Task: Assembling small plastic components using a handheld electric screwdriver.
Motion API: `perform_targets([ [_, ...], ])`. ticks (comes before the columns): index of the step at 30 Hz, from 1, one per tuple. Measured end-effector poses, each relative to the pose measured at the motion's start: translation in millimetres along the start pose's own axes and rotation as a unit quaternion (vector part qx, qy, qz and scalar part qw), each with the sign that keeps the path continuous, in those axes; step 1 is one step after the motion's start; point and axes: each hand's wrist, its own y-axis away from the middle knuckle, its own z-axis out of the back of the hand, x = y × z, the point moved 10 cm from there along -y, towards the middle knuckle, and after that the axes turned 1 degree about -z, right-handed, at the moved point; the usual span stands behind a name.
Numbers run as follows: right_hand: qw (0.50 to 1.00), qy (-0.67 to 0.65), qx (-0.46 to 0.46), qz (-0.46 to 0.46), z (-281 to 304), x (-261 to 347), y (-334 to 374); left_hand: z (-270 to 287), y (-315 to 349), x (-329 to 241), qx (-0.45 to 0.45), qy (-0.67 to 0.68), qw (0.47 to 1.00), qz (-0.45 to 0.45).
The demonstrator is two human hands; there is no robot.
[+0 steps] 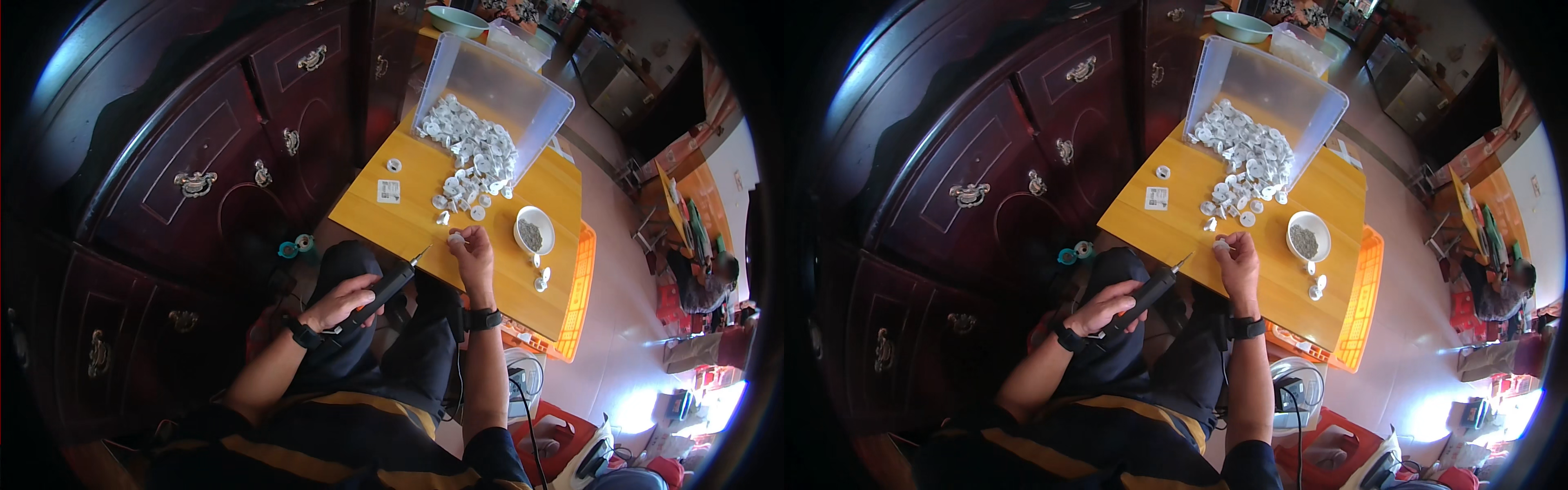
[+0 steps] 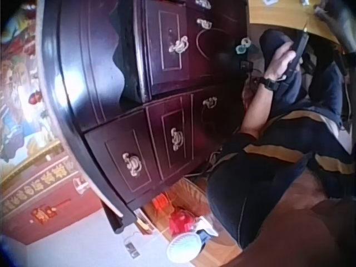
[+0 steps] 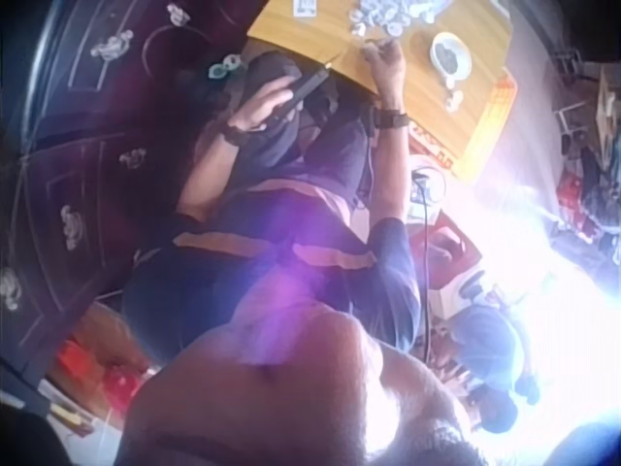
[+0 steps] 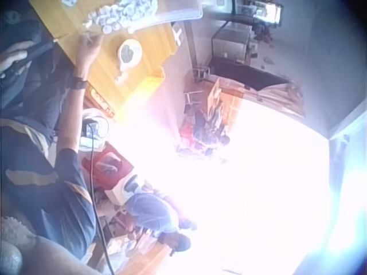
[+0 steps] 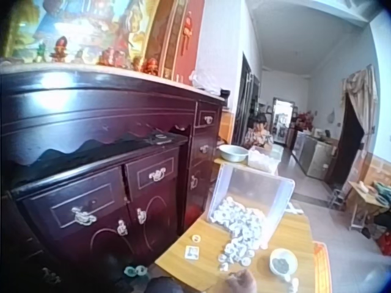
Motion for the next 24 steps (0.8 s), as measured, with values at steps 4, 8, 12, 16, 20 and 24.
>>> perform_targets([
  [4, 0.996, 0.082, -0.018, -0.031, -9.9, 8.2, 5.1, 5.7, 3.3, 2.8, -0.017, -0.004, 1.0, 0.0],
  [8, 0.998, 0.039, 0.002, -0.054, -17.7, 0.9, 9.8, 3.5, 3.3, 3.1, -0.021, -0.016, 1.0, 0.008],
  [12, 0.998, 0.018, 0.035, -0.038, -27.1, -3.9, 12.6, 1.9, 0.4, 3.2, -0.016, -0.018, 1.0, 0.008],
  [16, 0.997, -0.006, 0.035, -0.064, -32.8, -8.5, 15.3, 1.4, -0.9, 6.4, -0.014, -0.011, 1.0, 0.01],
  [20, 0.998, 0.026, 0.02, -0.055, -29.3, -9.5, 17.8, 2.2, -0.8, 7.9, -0.024, -0.026, 0.999, 0.015],
  [24, 0.998, 0.039, 0.019, -0.046, -26.7, -13.4, 17.1, -0.1, -2.0, 6.8, -0.022, -0.028, 0.999, 0.016],
])
